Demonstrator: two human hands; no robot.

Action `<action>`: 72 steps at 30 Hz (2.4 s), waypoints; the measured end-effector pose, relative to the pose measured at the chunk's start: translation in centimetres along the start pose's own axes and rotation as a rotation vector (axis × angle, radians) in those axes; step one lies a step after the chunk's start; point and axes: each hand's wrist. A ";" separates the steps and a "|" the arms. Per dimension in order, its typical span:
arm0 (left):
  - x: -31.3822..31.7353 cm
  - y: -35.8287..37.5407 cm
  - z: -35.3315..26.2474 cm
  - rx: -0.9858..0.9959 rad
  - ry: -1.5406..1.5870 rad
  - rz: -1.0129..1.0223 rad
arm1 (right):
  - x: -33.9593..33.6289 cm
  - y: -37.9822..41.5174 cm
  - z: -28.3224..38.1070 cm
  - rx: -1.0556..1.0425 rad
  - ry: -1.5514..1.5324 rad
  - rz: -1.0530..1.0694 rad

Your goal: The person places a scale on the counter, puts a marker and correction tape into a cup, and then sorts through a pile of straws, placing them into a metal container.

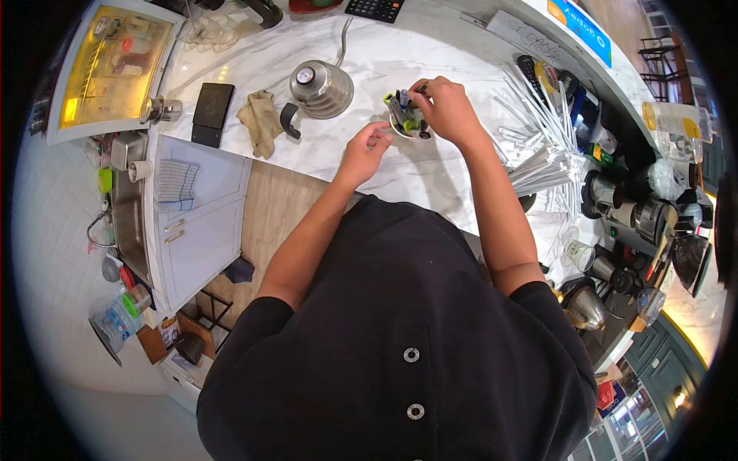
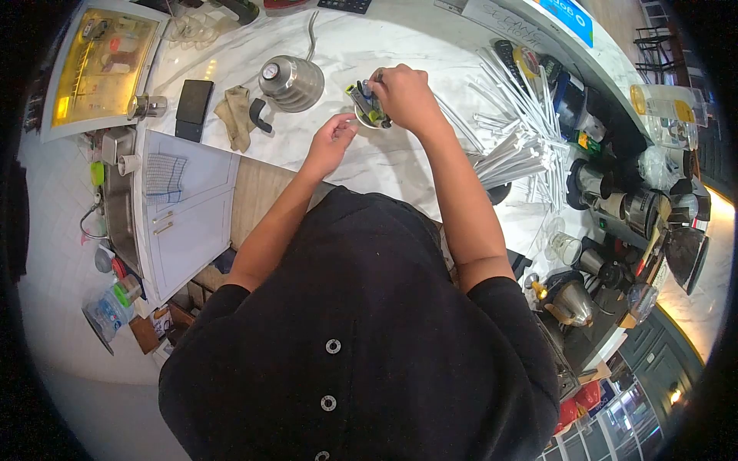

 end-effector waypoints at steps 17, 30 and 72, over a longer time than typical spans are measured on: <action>-0.1 0.4 -0.7 -0.017 0.022 0.009 | -1.7 3.8 3.0 -0.134 -0.039 -0.021; -0.3 0.9 0.0 -0.014 0.018 -0.021 | 0.2 4.5 2.5 -0.161 -0.052 -0.010; -1.8 0.3 2.4 -0.117 0.046 -0.035 | 10.6 1.7 -6.3 0.231 -0.410 -0.605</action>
Point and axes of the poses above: each hand's wrist, its own y-axis away from the middle knuckle, its own x-axis out of the palm, z = x × y, and after that the axes turned 8 degrees about z, right-handed
